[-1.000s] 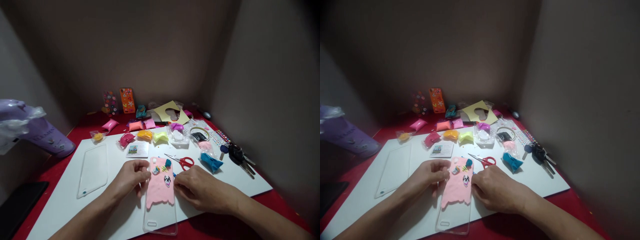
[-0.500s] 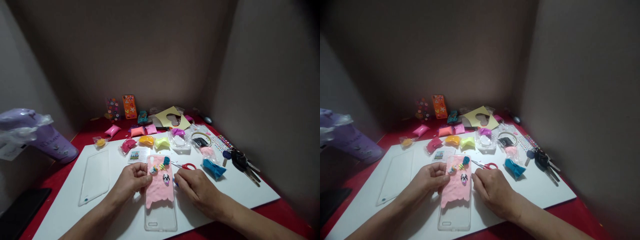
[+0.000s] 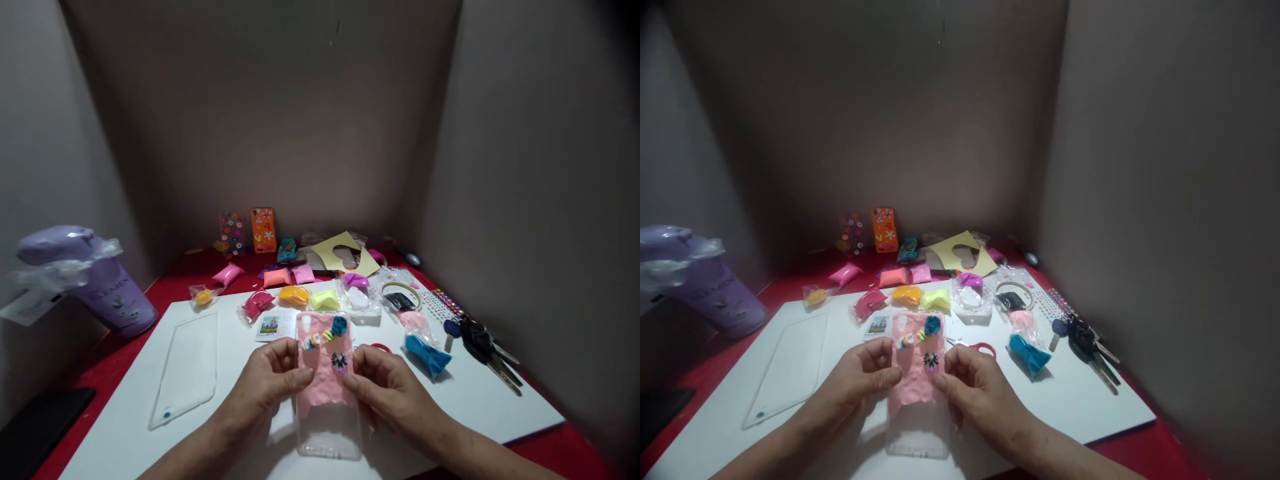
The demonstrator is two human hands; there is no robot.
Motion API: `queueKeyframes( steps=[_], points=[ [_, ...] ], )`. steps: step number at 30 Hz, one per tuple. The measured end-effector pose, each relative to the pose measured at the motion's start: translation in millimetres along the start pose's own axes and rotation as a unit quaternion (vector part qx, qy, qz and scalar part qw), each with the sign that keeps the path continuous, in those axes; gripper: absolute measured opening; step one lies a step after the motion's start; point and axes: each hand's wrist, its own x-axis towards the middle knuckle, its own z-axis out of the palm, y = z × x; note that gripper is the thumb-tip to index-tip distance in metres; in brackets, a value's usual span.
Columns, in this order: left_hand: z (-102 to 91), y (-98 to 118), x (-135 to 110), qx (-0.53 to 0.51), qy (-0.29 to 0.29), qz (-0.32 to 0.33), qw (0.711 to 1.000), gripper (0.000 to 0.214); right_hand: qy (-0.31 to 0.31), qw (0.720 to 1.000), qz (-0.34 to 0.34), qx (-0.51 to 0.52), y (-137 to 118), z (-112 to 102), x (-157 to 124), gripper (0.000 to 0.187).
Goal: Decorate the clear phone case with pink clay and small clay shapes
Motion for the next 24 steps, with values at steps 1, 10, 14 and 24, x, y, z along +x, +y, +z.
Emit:
queueKeyframes(
  steps=[1, 10, 14, 24],
  points=[
    [0.8, -1, 0, -0.005, -0.016, -0.002, 1.000, 0.030, 0.000, 1.000, -0.002, 0.007, 0, 0, 0, 0.029],
    [5.1, -2, 0, -0.006, -0.021, -0.012, 1.000, 0.031, -0.023, 0.997, 0.009, 0.067, 2, 0, 5, 0.033],
    [5.2, -4, 0, -0.013, -0.005, -0.008, 1.000, 0.031, -0.009, 0.998, -0.001, 0.057, 7, -3, 6, 0.034],
    [9.6, -3, -5, -0.018, -0.001, 0.019, 1.000, 0.027, -0.024, 0.997, -0.010, 0.079, 8, -2, 5, 0.035]
  ],
)
